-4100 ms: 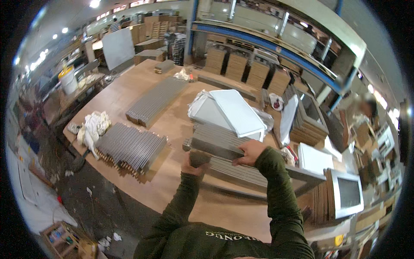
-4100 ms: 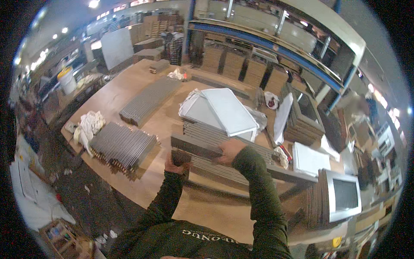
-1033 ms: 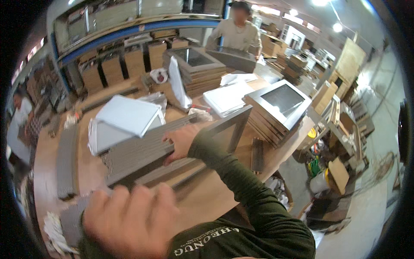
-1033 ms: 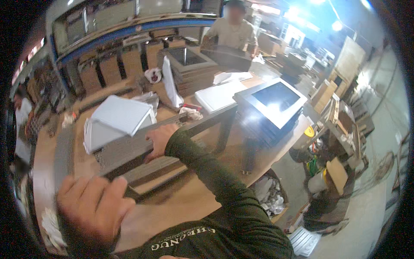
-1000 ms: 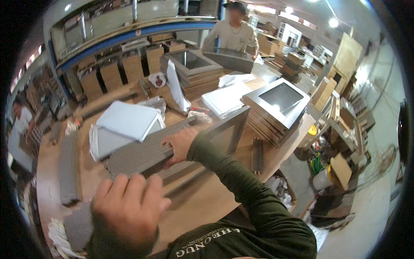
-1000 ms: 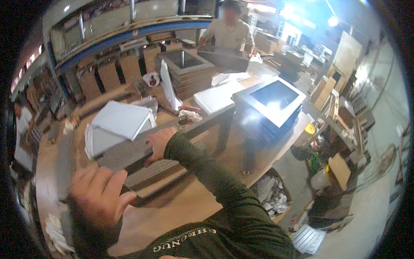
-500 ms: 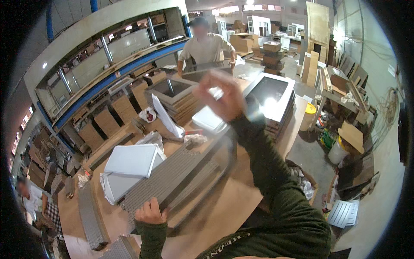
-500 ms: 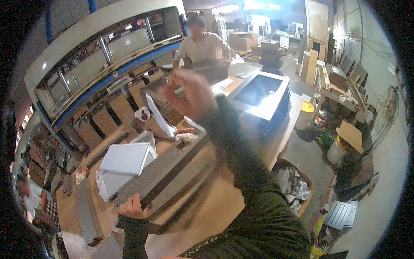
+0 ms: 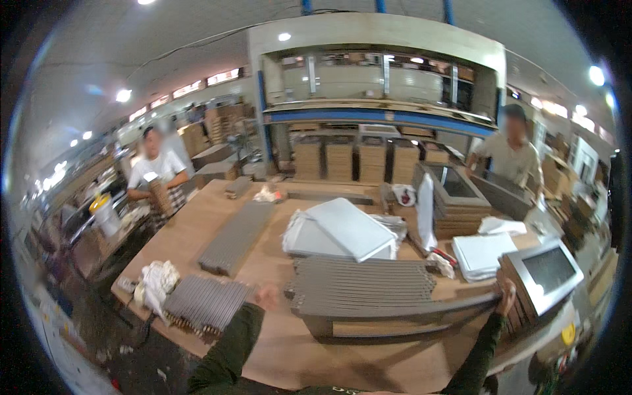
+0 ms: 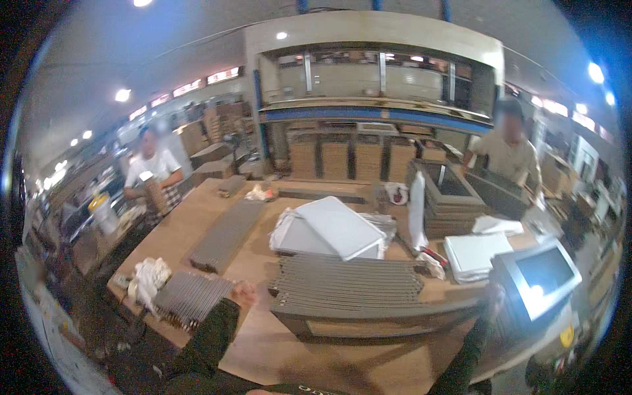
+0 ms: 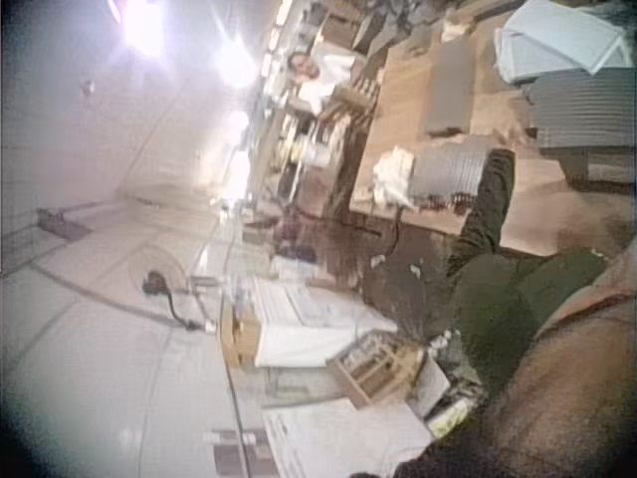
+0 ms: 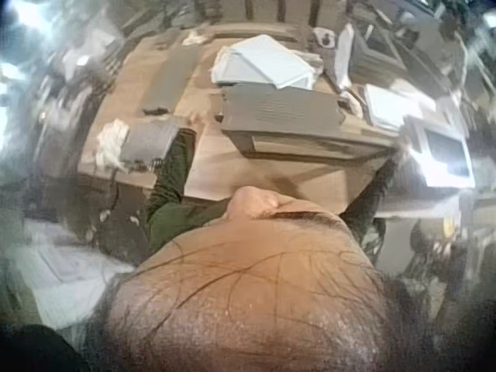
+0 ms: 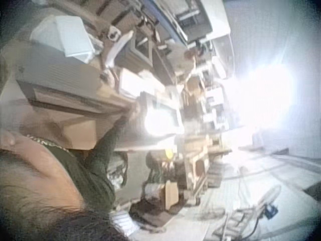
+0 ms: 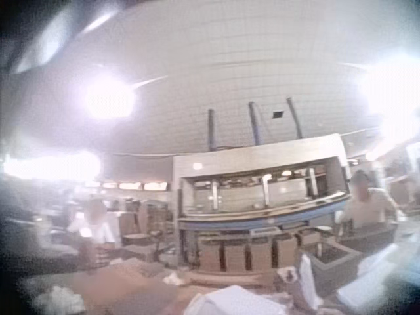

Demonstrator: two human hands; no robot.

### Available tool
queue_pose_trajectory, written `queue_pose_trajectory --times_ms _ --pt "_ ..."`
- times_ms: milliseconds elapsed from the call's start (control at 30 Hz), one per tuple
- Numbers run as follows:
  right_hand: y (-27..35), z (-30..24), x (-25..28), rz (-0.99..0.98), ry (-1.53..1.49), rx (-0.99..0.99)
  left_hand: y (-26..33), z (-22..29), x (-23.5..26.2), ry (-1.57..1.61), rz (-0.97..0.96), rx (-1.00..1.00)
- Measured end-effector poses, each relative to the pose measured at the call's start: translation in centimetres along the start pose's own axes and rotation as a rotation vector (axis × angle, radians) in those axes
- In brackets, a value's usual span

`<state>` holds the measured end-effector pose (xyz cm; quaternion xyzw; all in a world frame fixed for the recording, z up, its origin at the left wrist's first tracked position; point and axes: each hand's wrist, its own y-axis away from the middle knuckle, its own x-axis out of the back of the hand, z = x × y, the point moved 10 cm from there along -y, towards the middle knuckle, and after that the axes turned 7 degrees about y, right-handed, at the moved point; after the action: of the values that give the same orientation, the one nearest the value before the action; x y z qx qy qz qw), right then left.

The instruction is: The person assembles rectangular wooden frames by picking up long and short grooved slats, fitting them together by hand, and stacking the completed frames on a pile.

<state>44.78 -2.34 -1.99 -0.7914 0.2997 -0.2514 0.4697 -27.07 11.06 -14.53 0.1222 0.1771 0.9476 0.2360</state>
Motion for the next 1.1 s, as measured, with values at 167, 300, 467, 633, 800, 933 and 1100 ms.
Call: queue_pose_trajectory --times_ms 167,300,467,633,800,933,1100 --pt "7.6 6.7 2.1 0.043 0.205 -0.379 2.1 -11.5 -17.7 1.359 -0.823 0.325" --pt "11.2 8.8 5.4 0.143 0.263 -0.464 3.8 -6.5 -21.5 1.328 -0.825 0.092" --pt "8.0 1.5 10.5 0.331 0.355 -0.466 3.6 -0.7 -17.9 1.088 -0.652 -0.213" --pt "8.6 1.7 9.2 0.397 0.266 -0.506 6.0 8.9 -11.1 0.722 -0.392 -0.553" --pt "15.4 8.7 7.0 0.412 0.163 -0.553 5.8 13.1 -6.9 0.488 -0.221 -0.734" --pt "23.5 15.8 2.9 0.402 0.011 -0.634 4.4 10.3 -4.0 0.291 0.061 -0.669" --pt "28.1 24.9 7.0 0.305 -0.185 -0.683 2.7 10.6 -6.4 0.287 -0.063 -0.752"
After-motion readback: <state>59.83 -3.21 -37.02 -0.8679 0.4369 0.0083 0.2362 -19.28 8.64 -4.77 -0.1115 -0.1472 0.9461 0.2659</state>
